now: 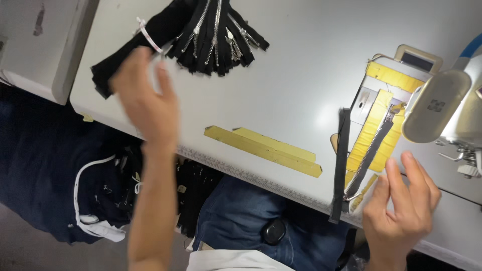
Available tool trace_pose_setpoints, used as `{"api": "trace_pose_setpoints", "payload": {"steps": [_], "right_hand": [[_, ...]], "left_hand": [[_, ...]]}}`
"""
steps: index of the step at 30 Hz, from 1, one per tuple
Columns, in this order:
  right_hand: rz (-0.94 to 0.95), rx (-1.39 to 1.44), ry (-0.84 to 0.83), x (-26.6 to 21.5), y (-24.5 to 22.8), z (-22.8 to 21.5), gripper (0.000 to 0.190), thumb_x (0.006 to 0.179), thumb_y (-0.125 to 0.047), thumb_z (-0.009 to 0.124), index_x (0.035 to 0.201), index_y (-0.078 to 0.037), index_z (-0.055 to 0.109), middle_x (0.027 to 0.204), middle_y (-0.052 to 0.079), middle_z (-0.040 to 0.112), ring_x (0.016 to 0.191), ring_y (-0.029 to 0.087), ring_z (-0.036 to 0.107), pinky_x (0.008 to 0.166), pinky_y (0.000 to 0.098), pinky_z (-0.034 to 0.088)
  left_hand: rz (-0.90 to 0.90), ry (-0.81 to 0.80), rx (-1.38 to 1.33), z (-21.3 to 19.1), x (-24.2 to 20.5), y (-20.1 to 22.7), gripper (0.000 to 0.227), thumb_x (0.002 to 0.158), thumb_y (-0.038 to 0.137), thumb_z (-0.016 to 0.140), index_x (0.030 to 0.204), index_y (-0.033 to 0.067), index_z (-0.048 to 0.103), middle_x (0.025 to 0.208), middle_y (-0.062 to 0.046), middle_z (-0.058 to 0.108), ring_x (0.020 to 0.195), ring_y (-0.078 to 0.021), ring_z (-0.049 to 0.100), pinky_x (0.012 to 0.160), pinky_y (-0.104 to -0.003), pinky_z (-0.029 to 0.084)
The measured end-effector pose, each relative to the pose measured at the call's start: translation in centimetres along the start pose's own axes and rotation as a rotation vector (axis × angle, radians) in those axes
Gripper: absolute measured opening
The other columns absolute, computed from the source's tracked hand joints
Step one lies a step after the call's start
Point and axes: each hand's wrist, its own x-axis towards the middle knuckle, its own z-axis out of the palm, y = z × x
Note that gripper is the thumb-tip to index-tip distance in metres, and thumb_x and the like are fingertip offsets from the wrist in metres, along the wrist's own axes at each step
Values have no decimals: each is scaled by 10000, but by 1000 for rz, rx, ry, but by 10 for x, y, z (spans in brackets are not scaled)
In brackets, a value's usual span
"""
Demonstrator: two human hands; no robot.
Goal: The person uses a sewing machine to stitch a black zipper onto a yellow fabric strip. They guide the materials under the needle, sew along the zipper teeth, and then remove the finished piece. The person repeats this process with another zipper, aligning and sewing it carefully.
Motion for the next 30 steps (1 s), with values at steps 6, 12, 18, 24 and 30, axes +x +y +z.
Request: {"api": "trace_pose_setpoints", "payload": {"steps": [6,12,18,24,30], "right_hand": [[298,83,57,-15,-43,-16,128,1146,51,705,1192,153,766,1353,331,703,1226,439,654,1062,461,536],[381,160,87,-16,-59,-19,162,1138,6,654,1171,151,720,1348,322,664,1221,424,686,1123,469,553],[354,93,45,-15,-66,-18,170,1120,-21,666,1202,101,750,1380,280,654,1211,360,676,1055,431,549],[183,198,-39,-13,-88,-5,209,1031,-47,598,1226,-19,667,1352,215,645,1214,348,659,1078,422,518],[-13,589,-468,31,-92,-20,514,1055,-260,561,1492,-29,421,1460,180,577,1393,377,578,1246,588,386]], "left_hand": [[167,-137,318,-15,31,-75,248,992,130,863,1218,103,766,1147,-53,645,1014,-307,534,750,-463,461],[276,-208,122,-31,48,-88,115,1098,82,788,1208,55,812,1102,-85,776,937,-328,656,758,-437,485],[243,-131,241,-70,70,-91,135,1116,7,853,1207,0,753,1110,-145,738,1019,-318,661,906,-449,443],[96,-425,-146,-121,27,26,121,1133,-117,674,1236,-72,629,1223,-214,654,1135,-358,642,1030,-437,485],[498,-1133,-776,-94,-27,118,180,918,41,606,1043,169,613,1007,-34,601,920,-210,633,814,-338,534]]}}
